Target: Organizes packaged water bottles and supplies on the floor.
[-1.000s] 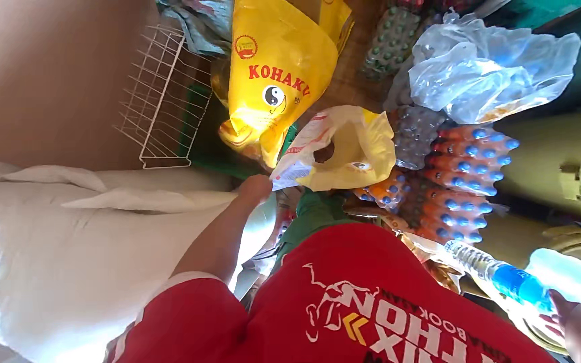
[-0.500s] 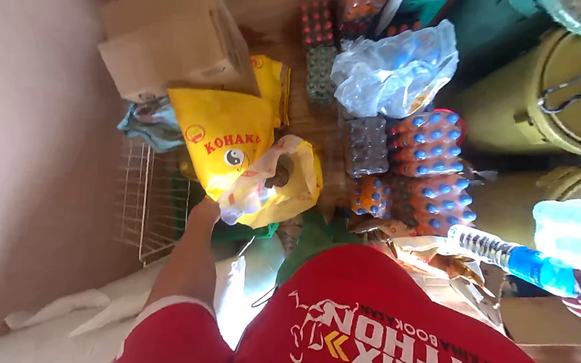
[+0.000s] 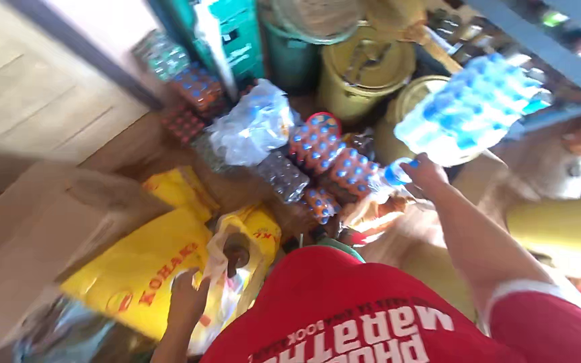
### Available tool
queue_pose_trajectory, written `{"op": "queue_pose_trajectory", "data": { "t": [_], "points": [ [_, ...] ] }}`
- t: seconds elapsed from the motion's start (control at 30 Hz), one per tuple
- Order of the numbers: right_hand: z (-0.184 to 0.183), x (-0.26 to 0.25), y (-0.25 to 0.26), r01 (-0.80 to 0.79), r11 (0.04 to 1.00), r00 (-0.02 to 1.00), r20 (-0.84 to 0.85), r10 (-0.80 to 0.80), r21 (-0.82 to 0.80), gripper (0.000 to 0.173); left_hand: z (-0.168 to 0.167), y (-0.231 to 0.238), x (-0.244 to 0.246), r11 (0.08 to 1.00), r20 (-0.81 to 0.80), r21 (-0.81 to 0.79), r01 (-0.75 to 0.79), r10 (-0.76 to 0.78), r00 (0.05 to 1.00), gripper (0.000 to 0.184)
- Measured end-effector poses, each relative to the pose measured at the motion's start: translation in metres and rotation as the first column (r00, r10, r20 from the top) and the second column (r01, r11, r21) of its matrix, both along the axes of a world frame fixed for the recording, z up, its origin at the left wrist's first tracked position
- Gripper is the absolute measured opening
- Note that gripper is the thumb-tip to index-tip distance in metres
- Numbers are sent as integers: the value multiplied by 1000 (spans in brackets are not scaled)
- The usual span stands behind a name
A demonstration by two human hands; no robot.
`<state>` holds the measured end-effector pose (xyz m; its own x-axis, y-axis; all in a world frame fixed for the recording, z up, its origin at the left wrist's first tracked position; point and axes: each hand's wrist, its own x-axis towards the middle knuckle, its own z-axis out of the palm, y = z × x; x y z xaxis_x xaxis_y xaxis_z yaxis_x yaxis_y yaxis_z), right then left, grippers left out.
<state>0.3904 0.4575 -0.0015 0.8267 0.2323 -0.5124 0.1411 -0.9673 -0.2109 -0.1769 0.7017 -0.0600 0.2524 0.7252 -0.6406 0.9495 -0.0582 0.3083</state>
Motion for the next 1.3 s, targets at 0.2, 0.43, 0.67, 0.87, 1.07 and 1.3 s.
{"op": "queue_pose_trajectory", "data": {
  "t": [0.2, 0.43, 0.67, 0.87, 1.07, 1.3],
  "points": [
    [-13, -4, -32, 85, 988, 993, 75, -95, 125, 60, 2, 34, 0, 985, -73, 20, 172, -170, 983, 48],
    [-21, -26, -45, 159, 967, 985, 41, -170, 200, 61, 19, 59, 58, 969, -96, -38, 245, -248, 964, 48],
    [-15, -29, -36, 181, 972, 983, -46, -176, 153, 64, 23, 75, 92, 953, -120, -219, 208, -238, 964, 44],
    [-10, -7, -32, 72, 996, 994, -85, -67, 61, 64, 15, 68, 65, 965, -211, -246, 92, -146, 967, 43],
    [-4, 3, -27, -52, 999, 995, -83, 52, 7, 60, -9, 37, 21, 952, -244, -304, 41, -120, 962, 44],
    [0, 4, -23, -104, 994, 989, -108, 99, -37, 60, -3, 26, 44, 959, -168, -284, 1, -51, 984, 44]
  ]
}}
